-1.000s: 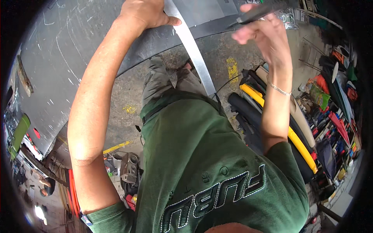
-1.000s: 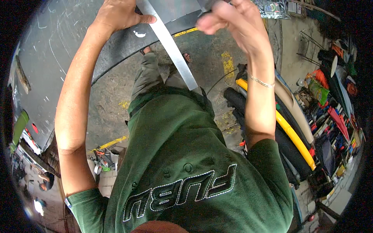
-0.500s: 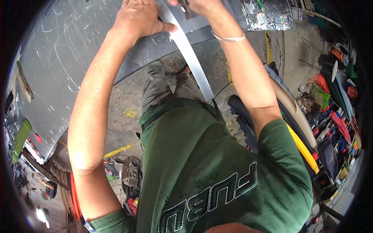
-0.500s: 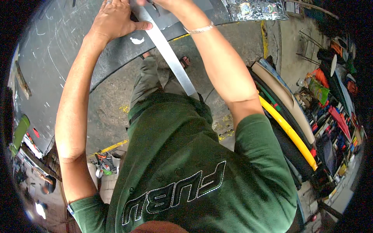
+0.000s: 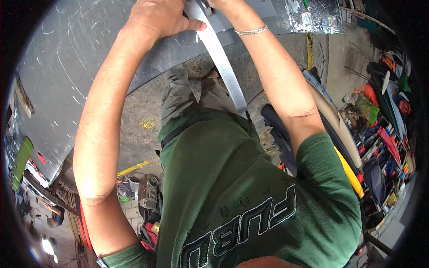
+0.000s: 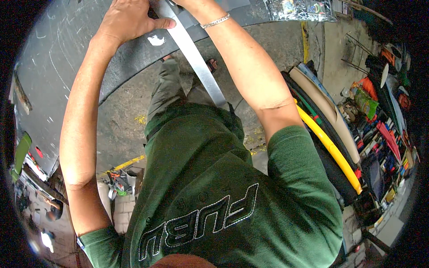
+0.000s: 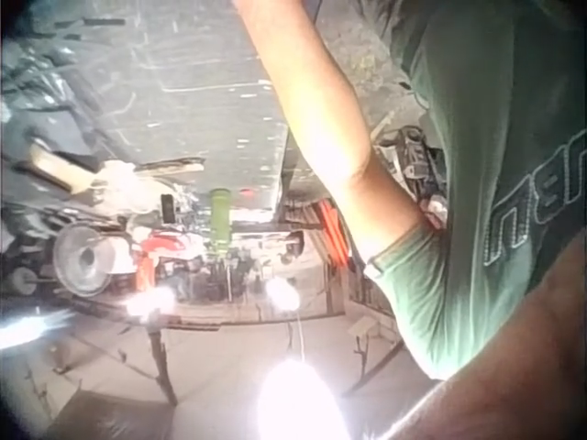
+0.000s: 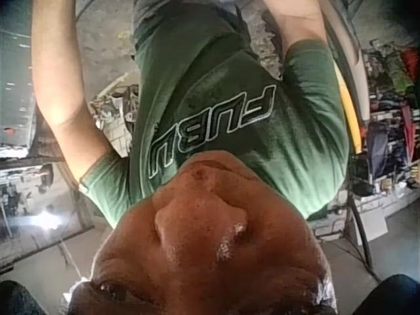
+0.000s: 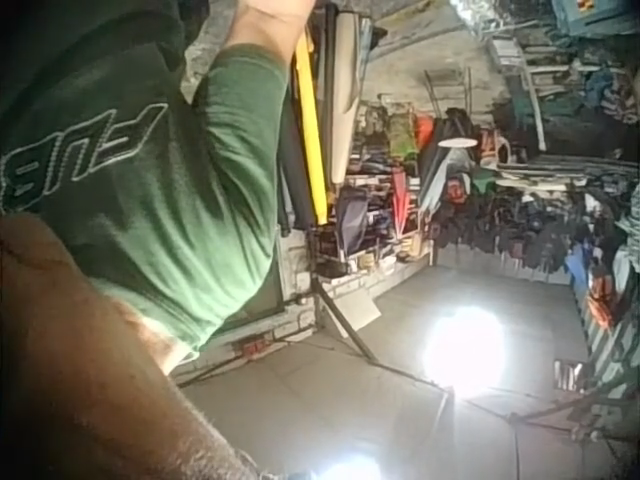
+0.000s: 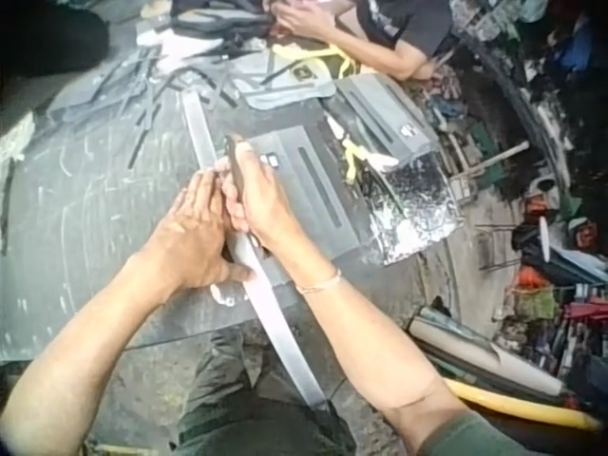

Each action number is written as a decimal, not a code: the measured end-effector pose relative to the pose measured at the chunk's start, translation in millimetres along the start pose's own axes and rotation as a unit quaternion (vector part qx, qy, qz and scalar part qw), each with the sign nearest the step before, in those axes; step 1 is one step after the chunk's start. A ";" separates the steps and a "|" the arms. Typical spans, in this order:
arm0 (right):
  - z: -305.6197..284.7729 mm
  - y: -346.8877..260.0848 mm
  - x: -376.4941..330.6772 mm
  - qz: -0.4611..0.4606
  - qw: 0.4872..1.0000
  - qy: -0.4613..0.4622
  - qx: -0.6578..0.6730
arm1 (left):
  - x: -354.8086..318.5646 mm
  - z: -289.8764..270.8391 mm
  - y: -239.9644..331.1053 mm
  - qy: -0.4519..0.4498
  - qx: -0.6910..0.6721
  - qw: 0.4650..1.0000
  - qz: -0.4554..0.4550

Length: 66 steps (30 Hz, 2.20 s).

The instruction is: Cutting a piece of gray fabric using a metal ruler and a utility knife on a workbench.

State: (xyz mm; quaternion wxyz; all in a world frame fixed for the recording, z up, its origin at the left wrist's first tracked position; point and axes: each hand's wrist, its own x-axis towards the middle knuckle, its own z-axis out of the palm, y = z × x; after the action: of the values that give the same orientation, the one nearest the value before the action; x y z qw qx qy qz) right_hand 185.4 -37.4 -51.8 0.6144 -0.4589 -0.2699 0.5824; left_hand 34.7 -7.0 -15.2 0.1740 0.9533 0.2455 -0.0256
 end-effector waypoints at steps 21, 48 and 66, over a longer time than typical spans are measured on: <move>-3.1 -5.8 -6.3 -0.050 0.997 -0.009 -0.063 | -4.2 7.5 1.3 0.010 -0.020 1.000 0.002; 20.2 -65.9 -36.2 -0.090 0.946 0.141 -0.277 | 7.3 -8.0 18.7 -0.072 0.123 0.984 -0.102; -23.5 -30.6 -266.4 -0.011 0.965 0.259 -0.031 | 0.3 6.7 1.0 -0.022 0.051 0.996 -0.064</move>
State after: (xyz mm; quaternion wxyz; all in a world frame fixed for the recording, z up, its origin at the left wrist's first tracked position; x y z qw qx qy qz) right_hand 173.1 -296.8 19.0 0.6549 -0.6102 -0.1243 0.4282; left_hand 35.7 -9.9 -21.2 0.1284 0.9424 0.3007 -0.0699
